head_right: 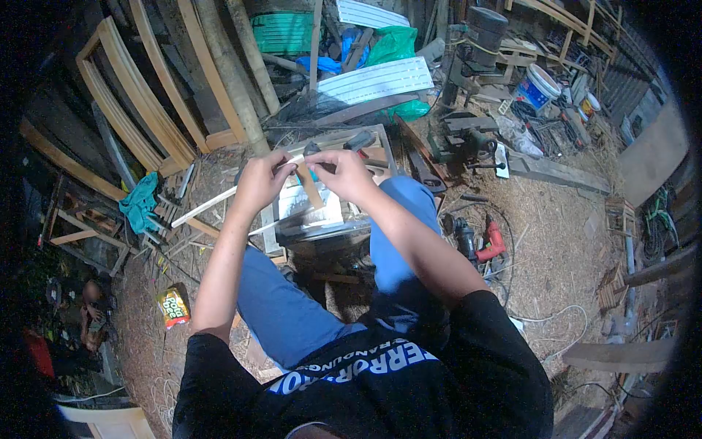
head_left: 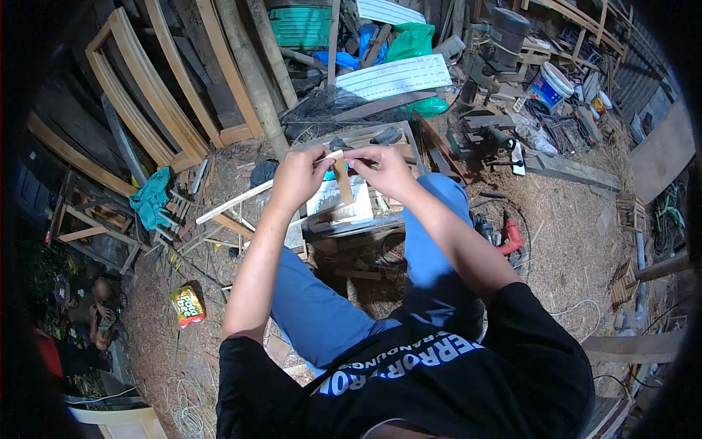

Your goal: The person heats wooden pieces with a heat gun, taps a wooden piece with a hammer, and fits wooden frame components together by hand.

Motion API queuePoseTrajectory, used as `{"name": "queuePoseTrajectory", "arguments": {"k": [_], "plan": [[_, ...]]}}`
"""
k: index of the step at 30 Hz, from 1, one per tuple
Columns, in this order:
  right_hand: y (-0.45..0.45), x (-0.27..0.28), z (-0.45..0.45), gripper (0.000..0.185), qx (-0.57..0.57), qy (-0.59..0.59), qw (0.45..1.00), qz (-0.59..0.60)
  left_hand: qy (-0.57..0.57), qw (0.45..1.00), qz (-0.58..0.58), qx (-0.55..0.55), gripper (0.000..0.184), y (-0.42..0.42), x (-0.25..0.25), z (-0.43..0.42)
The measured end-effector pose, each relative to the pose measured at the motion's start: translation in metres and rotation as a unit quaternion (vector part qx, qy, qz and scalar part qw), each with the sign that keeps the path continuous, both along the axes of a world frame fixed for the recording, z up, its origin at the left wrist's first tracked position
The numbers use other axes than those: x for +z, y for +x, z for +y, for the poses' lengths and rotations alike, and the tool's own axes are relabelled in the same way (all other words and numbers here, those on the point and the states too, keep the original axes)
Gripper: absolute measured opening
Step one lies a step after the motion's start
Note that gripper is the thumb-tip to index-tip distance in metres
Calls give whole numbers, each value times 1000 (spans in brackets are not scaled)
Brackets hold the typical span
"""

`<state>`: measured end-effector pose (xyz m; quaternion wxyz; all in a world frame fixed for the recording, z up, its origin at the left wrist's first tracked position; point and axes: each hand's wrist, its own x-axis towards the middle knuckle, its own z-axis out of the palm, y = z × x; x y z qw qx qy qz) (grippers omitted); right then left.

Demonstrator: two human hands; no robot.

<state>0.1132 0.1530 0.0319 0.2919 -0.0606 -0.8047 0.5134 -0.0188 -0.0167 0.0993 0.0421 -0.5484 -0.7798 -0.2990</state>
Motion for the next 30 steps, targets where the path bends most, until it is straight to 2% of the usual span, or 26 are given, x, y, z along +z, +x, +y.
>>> {"name": "queuePoseTrajectory", "arguments": {"k": [11, 20, 30], "plan": [[8, 10, -3, 23, 3, 2, 1000, -29, -4, 999, -39, 3, 20, 6, 7, -2], [6, 4, -3, 24, 21, 31, 999, 32, 24, 1000, 9, -4, 14, 4, 2, -2], [9, 3, 2, 27, 33, 9, 999, -8, 10, 1000, -11, -6, 16, 7, 2, 0]]}}
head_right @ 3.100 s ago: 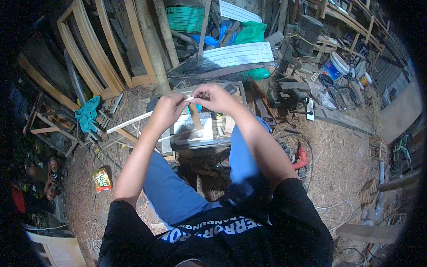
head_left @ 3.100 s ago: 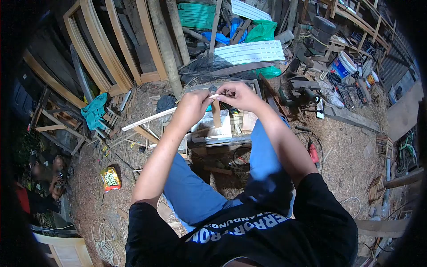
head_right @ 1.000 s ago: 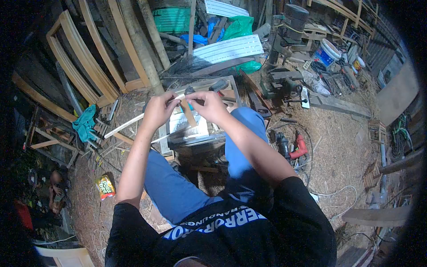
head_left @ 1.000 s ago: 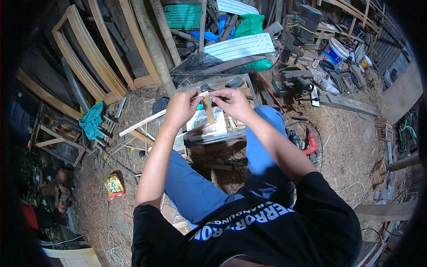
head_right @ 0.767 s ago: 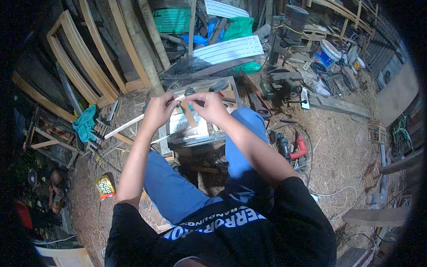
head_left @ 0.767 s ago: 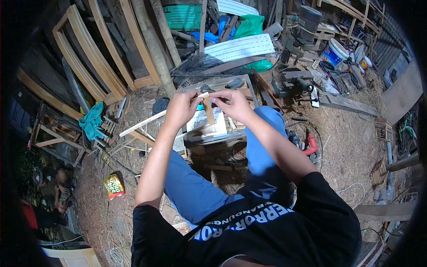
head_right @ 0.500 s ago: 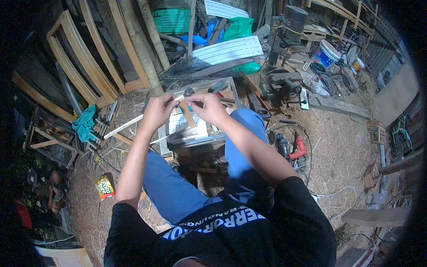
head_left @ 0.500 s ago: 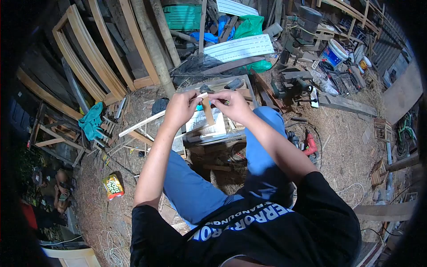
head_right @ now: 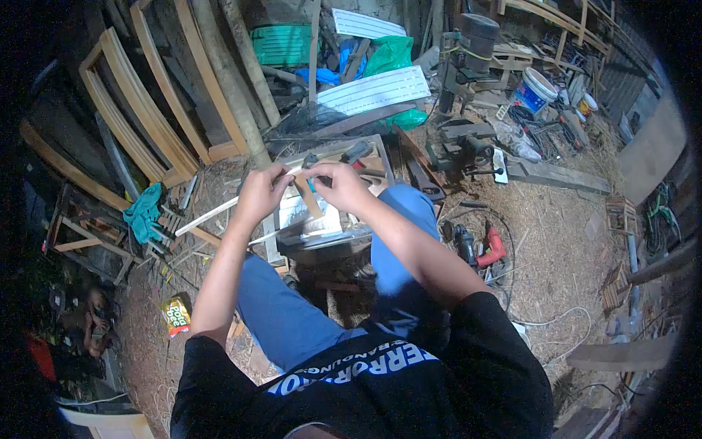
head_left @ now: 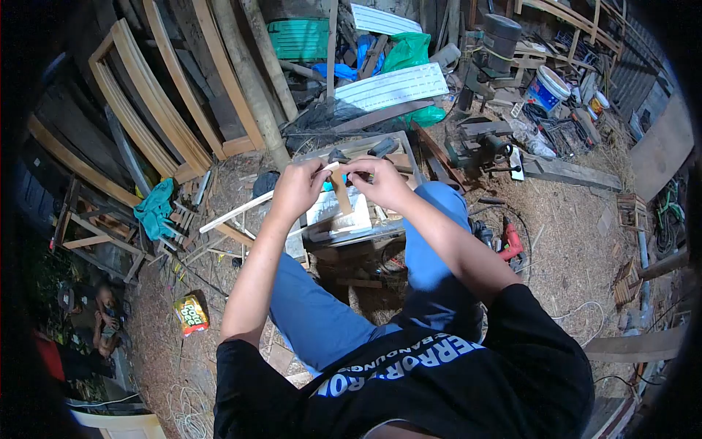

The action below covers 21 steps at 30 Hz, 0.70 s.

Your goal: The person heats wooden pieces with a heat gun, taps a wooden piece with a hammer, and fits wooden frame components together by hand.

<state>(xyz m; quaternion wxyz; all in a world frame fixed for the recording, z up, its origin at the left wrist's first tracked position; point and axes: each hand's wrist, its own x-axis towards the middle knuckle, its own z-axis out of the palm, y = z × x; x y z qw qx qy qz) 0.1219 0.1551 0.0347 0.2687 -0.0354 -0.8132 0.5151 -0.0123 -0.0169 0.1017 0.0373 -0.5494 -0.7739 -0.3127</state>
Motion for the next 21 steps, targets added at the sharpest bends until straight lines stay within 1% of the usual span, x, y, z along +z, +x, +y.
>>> {"name": "queuePoseTrajectory", "arguments": {"k": [3, 5, 7, 8, 11, 13, 16, 17, 19, 20, 21], "plan": [[4, -1, 3, 27, 0, 13, 999, 43, -3, 999, 36, -6, 15, 5, 6, 4], [7, 0, 7, 25, -1, -28, 999, 45, 11, 998, 64, -23, 14, 10, 15, 9], [21, 15, 7, 25, -12, -85, 995, 48, 13, 996, 84, -42, 15, 18, 28, 17], [24, 16, 14, 23, -18, -87, 994, 59, 8, 994, 91, -53, 15, 22, 34, 23], [49, 33, 37, 23, -92, -32, 989, 110, 17, 988, 123, -87, 14, 44, 49, 49], [73, 39, 56, 27, -111, -112, 978, 134, 24, 982, 140, -121, 14, 63, 57, 74], [116, 35, 95, 29, -185, -169, 947, 199, 29, 969, 168, -177, 13, 92, 64, 124], [141, 32, 106, 29, -226, -172, 941, 185, 26, 966, 173, -193, 12, 103, 65, 142], [182, 8, 133, 28, -306, -160, 918, 194, 48, 948, 208, -236, 12, 128, 64, 180], [202, -15, 148, 27, -319, -201, 899, 221, 48, 942, 211, -256, 12, 140, 61, 200], [229, -28, 158, 27, -330, -220, 891, 222, 49, 936, 215, -274, 12, 152, 57, 222]]}}
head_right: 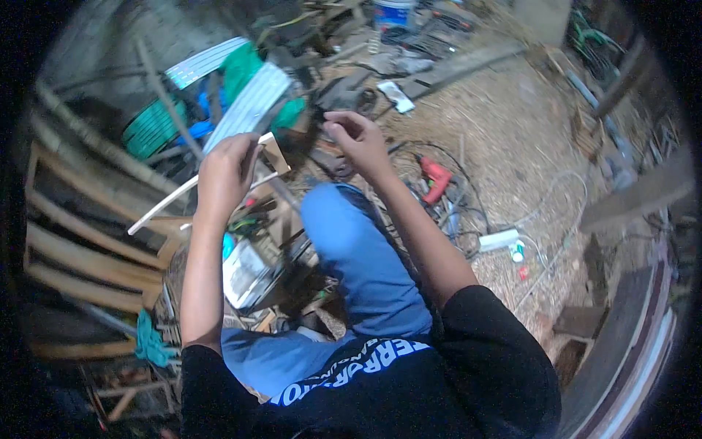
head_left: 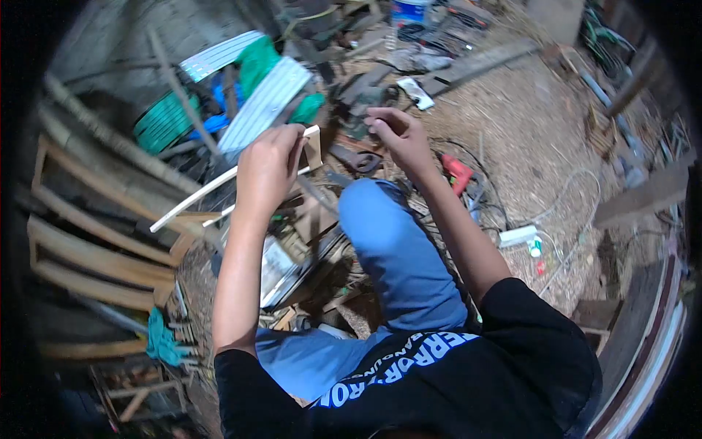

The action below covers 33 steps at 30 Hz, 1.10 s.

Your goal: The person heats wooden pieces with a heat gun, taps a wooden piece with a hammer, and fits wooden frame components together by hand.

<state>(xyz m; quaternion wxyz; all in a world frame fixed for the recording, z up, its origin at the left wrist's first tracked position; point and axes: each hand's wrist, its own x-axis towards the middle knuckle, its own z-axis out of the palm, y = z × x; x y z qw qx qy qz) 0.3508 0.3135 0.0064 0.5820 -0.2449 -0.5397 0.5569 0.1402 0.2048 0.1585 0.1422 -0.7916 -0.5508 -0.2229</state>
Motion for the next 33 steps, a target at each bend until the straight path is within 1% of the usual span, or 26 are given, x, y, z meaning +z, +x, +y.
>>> {"name": "queuePoseTrajectory", "arguments": {"k": [2, 3, 5, 6, 7, 8, 10, 11, 12, 14, 15, 16, 17, 18, 19, 20, 21, 23, 25, 26, 27, 30, 33], "plan": [[42, -53, 27, 28, -100, -22, 994, -26, -2, 999, 7, -40, 12, 25, -12, 41], [65, -68, 28, 28, -137, -76, 987, -41, -3, 998, 10, -59, 13, 37, -19, 60], [108, -111, 39, 29, -174, -148, 970, -86, -6, 995, 5, -101, 15, 61, -39, 96], [128, -142, 44, 29, -191, -184, 958, -107, -8, 992, -4, -123, 15, 74, -49, 112], [146, -193, 55, 30, -209, -179, 950, -148, -8, 990, -13, -142, 15, 87, -60, 126], [159, -209, 52, 36, -237, -206, 932, -180, -12, 986, -20, -165, 15, 99, -70, 141], [175, -263, 49, 41, -280, -261, 899, -212, -23, 977, -32, -207, 16, 122, -91, 166], [179, -283, 47, 44, -289, -312, 880, -213, -28, 973, -33, -227, 17, 130, -103, 178], [182, -289, 39, 48, -291, -314, 876, -222, -36, 966, -44, -252, 17, 139, -115, 188], [187, -371, 47, 52, -275, -374, 825, -322, -53, 951, -65, -297, 17, 151, -139, 204], [186, -364, 44, 53, -261, -400, 819, -318, -67, 946, -63, -312, 18, 157, -150, 210], [185, -375, 41, 54, -245, -426, 812, -314, -77, 942, -62, -322, 18, 161, -159, 214], [183, -410, 45, 56, -249, -391, 836, -294, -89, 938, -61, -330, 18, 164, -169, 218], [180, -442, 51, 56, -252, -413, 827, -287, -100, 934, -59, -338, 18, 165, -178, 222], [178, -468, 54, 56, -253, -434, 819, -279, -86, 932, -61, -347, 16, 165, -188, 228], [176, -482, 54, 56, -253, -455, 809, -272, -90, 929, -70, -353, 16, 166, -193, 231], [174, -480, 54, 56, -265, -462, 801, -272, -93, 926, -77, -358, 16, 165, -197, 233], [167, -454, 54, 57, -289, -474, 786, -272, -107, 924, -80, -358, 17, 163, -203, 238], [165, -415, 53, 54, -273, -478, 799, -240, -131, 926, -73, -346, 17, 159, -210, 241], [163, -405, 53, 53, -265, -480, 805, -225, -140, 925, -70, -345, 17, 157, -213, 242], [160, -411, 53, 45, -280, -491, 802, -192, -148, 925, -69, -344, 16, 155, -216, 243], [154, -418, 59, 39, -305, -484, 800, -182, -163, 925, -62, -338, 16, 148, -228, 246], [157, -408, 70, 40, -214, -500, 831, -120, -167, 928, -50, -330, 16, 136, -241, 250]]}}
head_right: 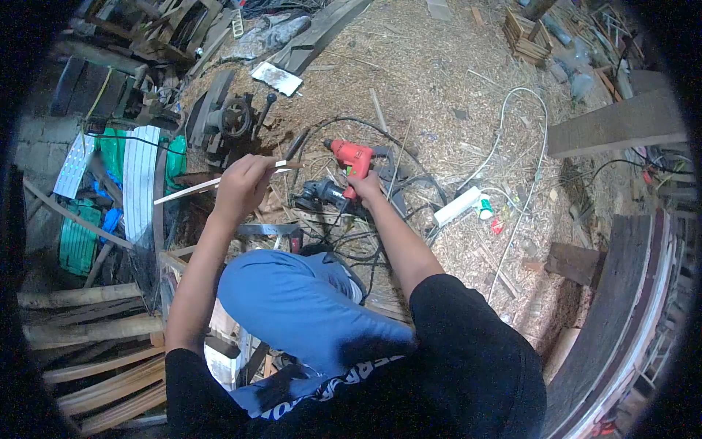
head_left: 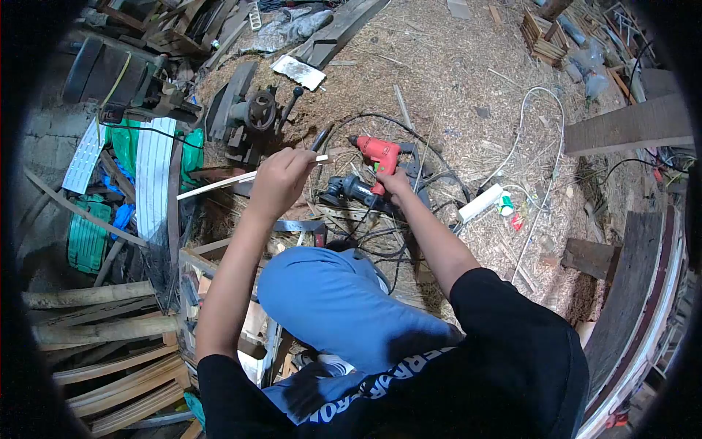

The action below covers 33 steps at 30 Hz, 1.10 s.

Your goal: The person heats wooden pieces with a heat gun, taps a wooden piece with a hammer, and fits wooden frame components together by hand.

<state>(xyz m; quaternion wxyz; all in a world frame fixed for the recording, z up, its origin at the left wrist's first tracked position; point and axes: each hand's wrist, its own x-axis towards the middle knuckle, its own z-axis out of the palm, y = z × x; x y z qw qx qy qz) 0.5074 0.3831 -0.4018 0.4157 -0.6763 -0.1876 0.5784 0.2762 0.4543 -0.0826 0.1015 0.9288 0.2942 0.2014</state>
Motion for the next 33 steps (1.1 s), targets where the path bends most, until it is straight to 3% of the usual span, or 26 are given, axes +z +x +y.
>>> {"name": "queuePoseTrajectory", "arguments": {"k": [3, 6, 9, 13, 14, 20, 25, 27, 28, 31, 33], "plan": [[-13, 15, 6, 38, -64, 48, 975, 209, 2, 1000, 1, 8, 17, -13, -5, 1], [-19, 34, 18, 16, -107, 51, 959, 257, 5, 1000, 2, 20, 18, -27, -1, 1], [-12, 34, 24, 30, -126, 61, 912, 385, 14, 999, -14, 31, 19, -39, 12, 0], [2, 79, 20, 17, -45, 45, 940, 335, 41, 998, -17, 45, 20, -53, 38, -1], [1, 85, 20, 16, -60, 93, 962, 251, 43, 998, -5, 52, 17, -57, 45, -1], [14, 197, -11, 29, 33, 161, 981, 106, 73, 992, -9, 107, 17, -76, 93, -23], [4, 307, -32, 41, 124, 318, 931, 132, 109, 981, -41, 154, 16, -94, 155, -62], [-6, 354, -33, 45, 162, 317, 924, 139, 128, 974, -43, 180, 15, -107, 182, -83], [-15, 372, -31, 43, 149, 325, 923, 144, 126, 972, -44, 192, 14, -114, 197, -95], [-29, 404, -19, 37, 273, 334, 900, 60, 129, 961, -33, 243, 14, -141, 238, -137], [-47, 424, -17, 32, 293, 369, 882, 28, 96, 947, -18, 305, 13, -160, 264, -173]]}}
